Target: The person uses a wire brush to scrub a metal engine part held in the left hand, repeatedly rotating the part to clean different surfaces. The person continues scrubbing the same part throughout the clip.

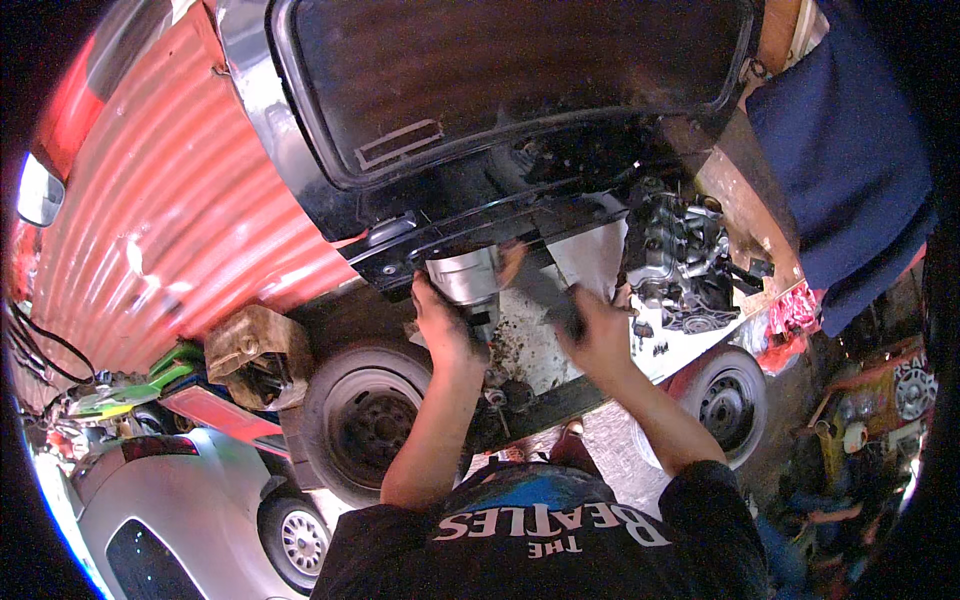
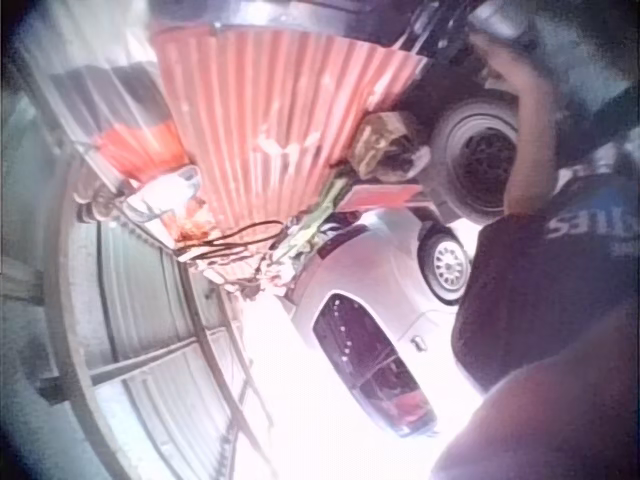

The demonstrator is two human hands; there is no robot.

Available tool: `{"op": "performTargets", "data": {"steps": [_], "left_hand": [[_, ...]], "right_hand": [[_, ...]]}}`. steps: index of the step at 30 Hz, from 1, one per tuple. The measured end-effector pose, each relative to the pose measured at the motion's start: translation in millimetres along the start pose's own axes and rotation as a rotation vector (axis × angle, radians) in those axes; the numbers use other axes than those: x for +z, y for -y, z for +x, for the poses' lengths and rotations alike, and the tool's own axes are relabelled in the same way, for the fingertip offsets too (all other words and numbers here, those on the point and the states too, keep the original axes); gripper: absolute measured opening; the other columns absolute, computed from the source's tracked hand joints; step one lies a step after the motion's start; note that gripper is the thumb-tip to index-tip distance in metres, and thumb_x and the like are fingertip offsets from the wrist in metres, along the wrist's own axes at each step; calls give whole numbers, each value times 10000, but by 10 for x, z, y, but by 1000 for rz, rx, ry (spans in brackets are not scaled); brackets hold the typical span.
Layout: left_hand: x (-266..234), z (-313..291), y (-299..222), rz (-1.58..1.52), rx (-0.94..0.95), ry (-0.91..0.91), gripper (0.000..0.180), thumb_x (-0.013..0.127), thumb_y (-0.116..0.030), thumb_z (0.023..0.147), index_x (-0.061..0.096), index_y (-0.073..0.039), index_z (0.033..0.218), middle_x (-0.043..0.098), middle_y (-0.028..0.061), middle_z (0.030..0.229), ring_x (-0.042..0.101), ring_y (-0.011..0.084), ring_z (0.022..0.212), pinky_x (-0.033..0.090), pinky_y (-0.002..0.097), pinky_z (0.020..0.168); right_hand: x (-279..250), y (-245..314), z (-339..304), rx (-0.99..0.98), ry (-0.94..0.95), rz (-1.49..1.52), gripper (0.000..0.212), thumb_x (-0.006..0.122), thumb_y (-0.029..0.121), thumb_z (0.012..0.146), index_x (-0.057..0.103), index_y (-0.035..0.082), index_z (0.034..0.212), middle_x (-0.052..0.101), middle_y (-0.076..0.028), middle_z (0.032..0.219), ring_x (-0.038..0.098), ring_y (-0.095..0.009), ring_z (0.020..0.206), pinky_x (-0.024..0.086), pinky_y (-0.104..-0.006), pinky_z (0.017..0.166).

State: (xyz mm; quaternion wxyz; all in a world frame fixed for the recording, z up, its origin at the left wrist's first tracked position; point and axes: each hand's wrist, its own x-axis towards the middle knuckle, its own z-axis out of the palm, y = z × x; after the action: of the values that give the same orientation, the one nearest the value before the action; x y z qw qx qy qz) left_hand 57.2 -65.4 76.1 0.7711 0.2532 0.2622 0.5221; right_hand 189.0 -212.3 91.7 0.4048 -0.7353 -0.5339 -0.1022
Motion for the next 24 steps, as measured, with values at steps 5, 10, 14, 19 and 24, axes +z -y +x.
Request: {"op": "performTargets", "data": {"steps": [5, 10, 14, 19, 24], "left_hand": [[77, -156, -105, 9, 24, 79, 483, 323, -467, 1038, 498, -99, 1298, 622, 67, 1186, 631, 231, 1014, 523, 380, 847], [36, -111, -144, -16, 20, 71, 509, 290, -484, 1042, 505, -109, 1311, 621, 64, 1187, 625, 232, 1025, 520, 386, 860], [-155, 8, -51, -173, -89, 279, 536, 303, -507, 1028, 492, -128, 1357, 597, 71, 1262, 583, 256, 1140, 484, 427, 959], [-237, 118, -161, -416, -232, 629, 572, 381, -473, 974, 463, -113, 1411, 551, 115, 1371, 535, 316, 1230, 443, 533, 1015], [-163, 16, -193, -404, -335, 559, 614, 430, -467, 949, 461, -61, 1408, 549, 148, 1365, 522, 330, 1253, 409, 496, 1074]], "right_hand": [[43, 96, -96, 79, -54, 192, 394, 750, 298, 772, 597, 29, 1015, 675, -224, 880, 652, -448, 901, 155, -633, 1132], [117, -282, 80, 342, -99, 153, 322, 684, 247, 850, 587, -17, 1008, 660, -224, 783, 659, -398, 667, 518, -460, 708], [149, 64, -211, -63, -113, 240, 317, 706, 207, 792, 616, -17, 998, 658, -199, 730, 641, -393, 626, 481, -477, 619], [2, 122, -187, 144, -181, 413, 270, 641, 152, 840, 598, -32, 1033, 644, -183, 689, 629, -394, 585, 475, -424, 537], [-61, 167, -145, 116, 118, 296, 263, 604, 135, 863, 604, -45, 1054, 634, -173, 709, 616, -327, 603, 478, -385, 577]]}}
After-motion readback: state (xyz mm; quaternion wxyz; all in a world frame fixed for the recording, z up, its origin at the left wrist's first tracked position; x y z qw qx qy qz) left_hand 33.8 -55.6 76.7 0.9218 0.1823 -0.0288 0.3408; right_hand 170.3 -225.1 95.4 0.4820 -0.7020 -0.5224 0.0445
